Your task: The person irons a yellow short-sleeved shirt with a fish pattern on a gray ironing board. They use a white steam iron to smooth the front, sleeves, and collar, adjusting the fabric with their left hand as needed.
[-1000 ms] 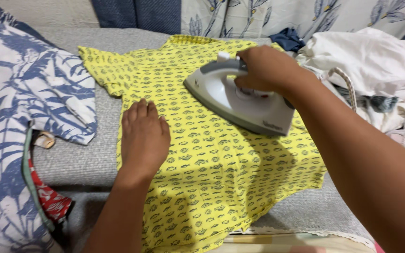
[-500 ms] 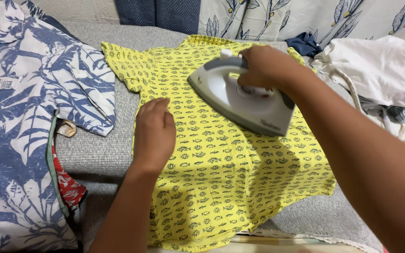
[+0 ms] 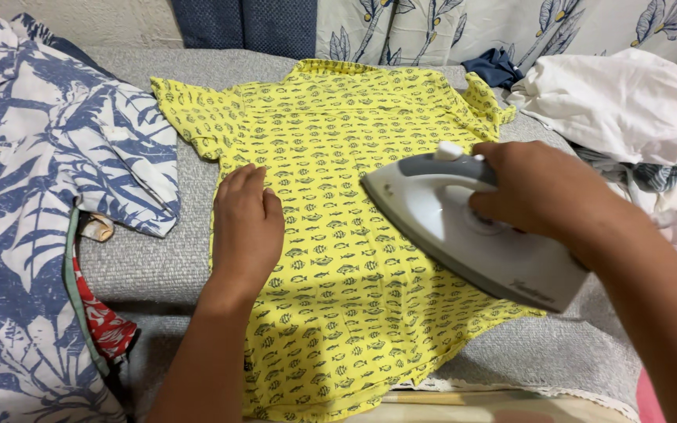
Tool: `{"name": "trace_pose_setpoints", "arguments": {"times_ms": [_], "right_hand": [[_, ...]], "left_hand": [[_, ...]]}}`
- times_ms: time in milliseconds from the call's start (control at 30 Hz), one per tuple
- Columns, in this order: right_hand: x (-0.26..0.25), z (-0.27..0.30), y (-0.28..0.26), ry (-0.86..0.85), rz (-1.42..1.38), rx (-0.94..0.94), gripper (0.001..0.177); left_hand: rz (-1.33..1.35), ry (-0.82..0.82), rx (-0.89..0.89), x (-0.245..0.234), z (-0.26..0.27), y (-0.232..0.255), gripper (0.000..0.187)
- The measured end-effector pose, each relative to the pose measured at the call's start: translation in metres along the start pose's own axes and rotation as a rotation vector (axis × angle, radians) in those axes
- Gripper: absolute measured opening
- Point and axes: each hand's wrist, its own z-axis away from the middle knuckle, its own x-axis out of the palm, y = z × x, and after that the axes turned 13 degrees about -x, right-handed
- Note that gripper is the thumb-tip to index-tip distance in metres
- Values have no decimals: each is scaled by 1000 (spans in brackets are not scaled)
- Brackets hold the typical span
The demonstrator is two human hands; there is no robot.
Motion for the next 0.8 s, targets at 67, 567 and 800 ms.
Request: {"name": "trace_pose_setpoints", "arguments": {"times_ms": [67, 567, 800], "right_hand": [[0, 6, 11, -19, -58, 107, 43], [69, -74, 237, 272, 164, 212, 49], [111, -107, 314, 344, 264, 191, 48]], "left_hand": [[-42, -22, -1, -2, 0, 3, 38], [-290, -12, 11, -4, 3, 14, 46], [-189, 66, -37, -4, 5, 8, 48]]}}
